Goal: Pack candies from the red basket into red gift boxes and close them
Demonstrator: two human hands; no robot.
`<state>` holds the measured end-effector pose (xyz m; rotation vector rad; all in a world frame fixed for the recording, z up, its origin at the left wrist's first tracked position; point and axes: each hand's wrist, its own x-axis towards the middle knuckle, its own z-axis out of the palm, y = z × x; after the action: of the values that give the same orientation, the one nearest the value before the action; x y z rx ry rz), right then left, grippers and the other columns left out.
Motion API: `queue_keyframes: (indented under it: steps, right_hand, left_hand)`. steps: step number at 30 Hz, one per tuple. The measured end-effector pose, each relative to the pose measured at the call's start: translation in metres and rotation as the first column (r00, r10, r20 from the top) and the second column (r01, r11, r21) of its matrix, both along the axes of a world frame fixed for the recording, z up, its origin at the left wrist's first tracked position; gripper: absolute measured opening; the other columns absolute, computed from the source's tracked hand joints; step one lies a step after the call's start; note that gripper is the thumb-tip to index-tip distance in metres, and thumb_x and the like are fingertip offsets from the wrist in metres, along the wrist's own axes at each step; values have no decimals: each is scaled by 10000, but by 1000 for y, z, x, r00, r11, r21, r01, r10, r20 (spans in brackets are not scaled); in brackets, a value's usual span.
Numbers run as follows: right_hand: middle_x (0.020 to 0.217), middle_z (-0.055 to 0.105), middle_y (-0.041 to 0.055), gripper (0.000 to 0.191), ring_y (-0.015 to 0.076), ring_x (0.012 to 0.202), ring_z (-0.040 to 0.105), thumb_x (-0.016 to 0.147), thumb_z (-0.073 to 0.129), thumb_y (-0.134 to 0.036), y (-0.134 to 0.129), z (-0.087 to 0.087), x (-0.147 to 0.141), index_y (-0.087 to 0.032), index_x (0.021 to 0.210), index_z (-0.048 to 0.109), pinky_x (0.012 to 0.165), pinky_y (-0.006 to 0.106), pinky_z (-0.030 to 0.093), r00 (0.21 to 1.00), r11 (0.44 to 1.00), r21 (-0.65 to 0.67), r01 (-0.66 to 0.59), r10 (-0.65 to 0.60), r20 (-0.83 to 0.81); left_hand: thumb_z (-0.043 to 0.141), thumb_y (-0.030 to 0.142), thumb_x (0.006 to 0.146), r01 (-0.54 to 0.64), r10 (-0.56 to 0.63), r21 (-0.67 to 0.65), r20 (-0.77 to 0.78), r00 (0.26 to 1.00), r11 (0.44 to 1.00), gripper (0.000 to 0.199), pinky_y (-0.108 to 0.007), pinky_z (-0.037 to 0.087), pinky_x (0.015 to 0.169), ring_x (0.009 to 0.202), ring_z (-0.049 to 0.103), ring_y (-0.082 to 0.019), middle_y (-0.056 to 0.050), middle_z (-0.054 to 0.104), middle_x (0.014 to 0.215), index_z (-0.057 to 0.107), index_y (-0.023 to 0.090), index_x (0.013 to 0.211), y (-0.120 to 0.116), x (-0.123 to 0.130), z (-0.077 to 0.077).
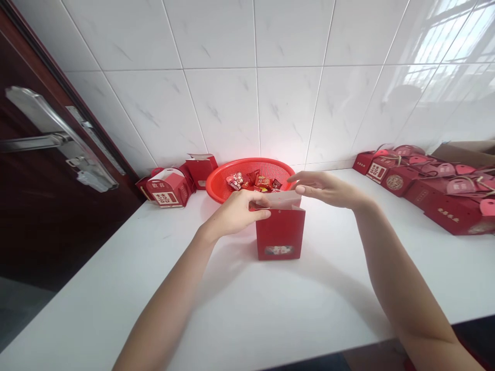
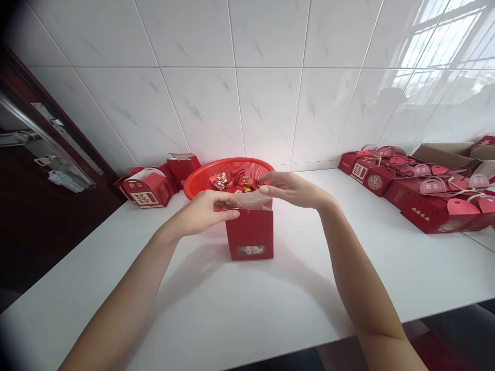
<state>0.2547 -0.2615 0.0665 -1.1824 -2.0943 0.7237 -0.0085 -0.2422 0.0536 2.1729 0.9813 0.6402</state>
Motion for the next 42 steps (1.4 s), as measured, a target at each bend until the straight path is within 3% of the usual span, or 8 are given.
queue_keyframes:
  steps: [4,8,12,16,25,28,36,42]
  right_hand:
    - [1191,747,78,581,299,1153,663,884,684,-566,14,-11,8,-254,1370,622,953,420,522,984,957,-231,-173,160,-76]
    - [1259,734,92,667,307,1196,652,825,799,-435,24,-23,10,-245,1422,571,994,444,508,958,912,-324,-251,187,-216]
    - [1288,724,91,526,300,1210,655,837,793,-422,35,-36,7,-234,1313,671,1042,459,500,934,911,-313,-267,164,-318]
    - [1113,781,93,415,298,1084,712,784,830,-459,41,-43,0,-177,1084,774,993,469,542,903,923,-280,-264,134,-408]
    - [836,769,39,373,227,827,712,729,867,-515,41,-44,-4,-187,864,750,807,403,588,879,955,-212,-208,88,-468]
    - [802,749,34,383,224,815,696,723,867,-534,39,-41,-5,-191,830,732,770,383,578,871,967,-181,-181,72,-487]
    - [746,696,9,370,176,713,645,755,846,-506,33,-33,-12,-193,696,657,685,325,521,811,991,-89,-99,29,-584]
    - [824,743,31,355,200,792,692,742,848,-509,30,-30,-18,-188,769,697,741,327,546,784,994,-48,-100,49,-619]
  left_hand:
    - [679,339,820,-30,31,-9,66,997,999,156,-359,551,769,843,697,-248,-31,756,864,763,211,852,9,4,-6]
    - [690,349,807,-69,70,-13,121,990,998,175,-332,547,751,856,690,-235,-33,757,883,767,209,877,15,5,-12]
    - [688,367,809,-99,95,21,154,984,995,205,-322,538,722,785,672,-212,-29,747,837,768,200,897,22,6,-20]
    - [679,368,815,-129,112,75,195,974,989,232,-328,540,758,781,654,-198,-38,759,911,771,196,940,28,6,-26]
    - [676,376,852,-188,146,140,266,953,972,421,-352,541,792,777,633,-196,-32,730,953,695,246,1252,27,7,-27]
    - [706,389,842,-198,167,60,340,926,978,583,-368,557,806,837,683,-224,-24,718,889,576,237,1389,27,8,-26]
    - [805,467,799,16,171,-363,475,863,931,511,-390,608,872,1027,731,-277,-90,772,1100,646,199,1204,22,8,-16]
    - [829,488,775,68,122,-307,558,821,949,468,-394,610,879,1015,735,-281,-92,777,1139,732,172,1105,21,10,-16]
